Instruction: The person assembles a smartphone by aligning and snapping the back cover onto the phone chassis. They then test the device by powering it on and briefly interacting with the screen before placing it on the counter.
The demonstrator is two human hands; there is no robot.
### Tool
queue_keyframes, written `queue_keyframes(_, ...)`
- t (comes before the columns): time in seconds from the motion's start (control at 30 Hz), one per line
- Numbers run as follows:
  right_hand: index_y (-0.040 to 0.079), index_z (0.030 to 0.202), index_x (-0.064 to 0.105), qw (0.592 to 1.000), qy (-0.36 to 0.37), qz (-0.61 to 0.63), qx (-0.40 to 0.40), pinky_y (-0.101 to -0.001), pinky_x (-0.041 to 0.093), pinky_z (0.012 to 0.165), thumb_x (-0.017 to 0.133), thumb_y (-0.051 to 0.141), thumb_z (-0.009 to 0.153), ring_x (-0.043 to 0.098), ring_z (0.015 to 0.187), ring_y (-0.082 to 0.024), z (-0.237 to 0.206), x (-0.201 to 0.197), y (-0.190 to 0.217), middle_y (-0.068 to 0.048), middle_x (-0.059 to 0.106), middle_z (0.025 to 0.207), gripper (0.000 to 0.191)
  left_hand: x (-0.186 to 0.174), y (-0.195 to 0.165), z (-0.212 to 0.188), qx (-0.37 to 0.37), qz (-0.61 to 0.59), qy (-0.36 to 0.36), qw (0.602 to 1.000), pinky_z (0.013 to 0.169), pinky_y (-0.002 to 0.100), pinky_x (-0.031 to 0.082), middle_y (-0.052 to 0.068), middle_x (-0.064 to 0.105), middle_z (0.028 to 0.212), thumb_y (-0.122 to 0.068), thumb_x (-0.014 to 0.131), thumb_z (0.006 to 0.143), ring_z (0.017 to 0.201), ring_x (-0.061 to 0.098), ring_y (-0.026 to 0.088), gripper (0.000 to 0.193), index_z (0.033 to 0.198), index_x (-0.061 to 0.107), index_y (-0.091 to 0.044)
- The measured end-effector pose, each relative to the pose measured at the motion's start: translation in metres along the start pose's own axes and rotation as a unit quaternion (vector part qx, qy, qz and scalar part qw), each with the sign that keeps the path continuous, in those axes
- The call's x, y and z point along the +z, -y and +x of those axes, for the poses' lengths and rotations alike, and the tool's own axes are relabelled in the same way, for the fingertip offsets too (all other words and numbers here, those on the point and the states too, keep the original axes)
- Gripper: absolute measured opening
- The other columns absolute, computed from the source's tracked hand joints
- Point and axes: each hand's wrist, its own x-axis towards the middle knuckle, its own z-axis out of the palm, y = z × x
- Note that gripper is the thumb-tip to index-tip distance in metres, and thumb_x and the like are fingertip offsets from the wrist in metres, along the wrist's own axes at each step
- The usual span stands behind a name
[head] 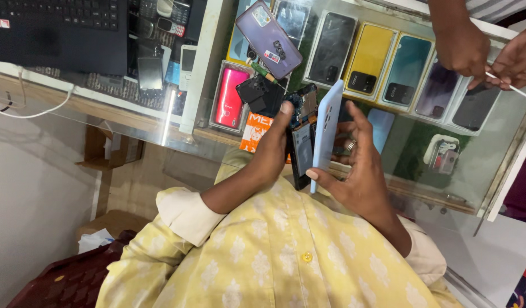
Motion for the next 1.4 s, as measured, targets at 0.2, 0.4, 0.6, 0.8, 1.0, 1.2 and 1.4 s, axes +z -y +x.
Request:
queue_keyframes(0.2,0.010,0.161,0.023,0.999,0.010,-0.041,-0.021,-0.0396,0.063,0.092,0.087,0.020,0.083,0.065,0.121,-0.027,-0.003,0.002,-0.002,-0.019,0.048,0.143,0.102,-0.020,-0.008,-0.011,0.098,0.152,0.042,0.983,0.112,0.035,0.043,0.011,0.061,0.138,-0.033,0.060,0.103,0.129,0.055,0.016,0.058,0.148,0.045,0.000)
queue_keyframes(0.4,0.009,0.159,0.029,0.997,0.031,-0.028,-0.061,-0.0405,0.063,0.095,0.086,0.019,0.084,0.065,0.125,-0.028,0.001,0.005,-0.008,-0.020,0.049,0.145,0.094,-0.023,-0.014,-0.020,0.135,0.182,0.017,0.974,0.089,0.030,0.056,0.006,0.067,0.117,-0.016,0.068,0.101,0.105,0.064,0.011,0.042,0.135,0.051,0.000)
queue_keyframes(0.6,0.008,0.160,0.026,0.995,0.015,-0.071,-0.069,-0.0415,0.062,0.094,0.089,0.017,0.077,0.063,0.122,-0.029,-0.001,0.005,-0.009,-0.020,0.049,0.144,0.105,-0.020,-0.016,-0.023,0.154,0.176,0.013,0.972,0.079,0.027,0.056,0.003,0.069,0.109,-0.016,0.069,0.099,0.095,0.065,0.008,0.037,0.129,0.056,0.000)
queue_keyframes(0.8,0.010,0.158,0.029,0.987,-0.006,-0.121,-0.102,-0.0398,0.063,0.093,0.093,0.021,0.075,0.065,0.122,-0.028,-0.001,0.012,-0.003,-0.019,0.045,0.139,0.106,-0.025,-0.017,-0.032,0.139,0.146,0.014,0.979,0.077,0.027,0.056,0.003,0.069,0.108,-0.019,0.066,0.103,0.093,0.065,0.008,0.032,0.128,0.059,0.000)
queue_keyframes(1.0,0.009,0.161,0.025,0.983,-0.019,-0.172,-0.065,-0.0401,0.056,0.086,0.098,0.027,0.066,0.061,0.114,-0.028,-0.001,0.012,0.003,-0.016,0.046,0.131,0.121,-0.037,-0.009,-0.027,0.164,0.153,0.047,0.973,0.084,0.028,0.058,0.003,0.070,0.110,-0.017,0.070,0.103,0.098,0.066,0.008,0.030,0.125,0.060,0.001)
queue_keyframes(1.2,0.002,0.137,0.045,0.994,-0.028,-0.009,-0.102,-0.0368,0.052,0.105,0.098,0.023,0.073,0.059,0.116,-0.017,0.005,0.016,-0.013,-0.009,0.054,0.124,0.085,-0.050,-0.002,-0.012,0.156,0.151,0.080,0.973,0.078,0.028,0.059,0.003,0.072,0.105,-0.013,0.069,0.101,0.093,0.069,0.008,0.024,0.120,0.061,0.000)
queue_keyframes(1.4,0.005,0.112,0.052,0.993,-0.016,0.118,0.021,-0.0296,0.058,0.089,0.092,0.015,0.078,0.069,0.103,-0.013,0.001,0.011,-0.025,-0.011,0.070,0.110,0.053,-0.051,0.001,-0.014,0.157,0.182,0.086,0.967,0.078,0.027,0.058,0.003,0.071,0.104,-0.013,0.070,0.103,0.093,0.067,0.007,0.022,0.119,0.062,0.000)
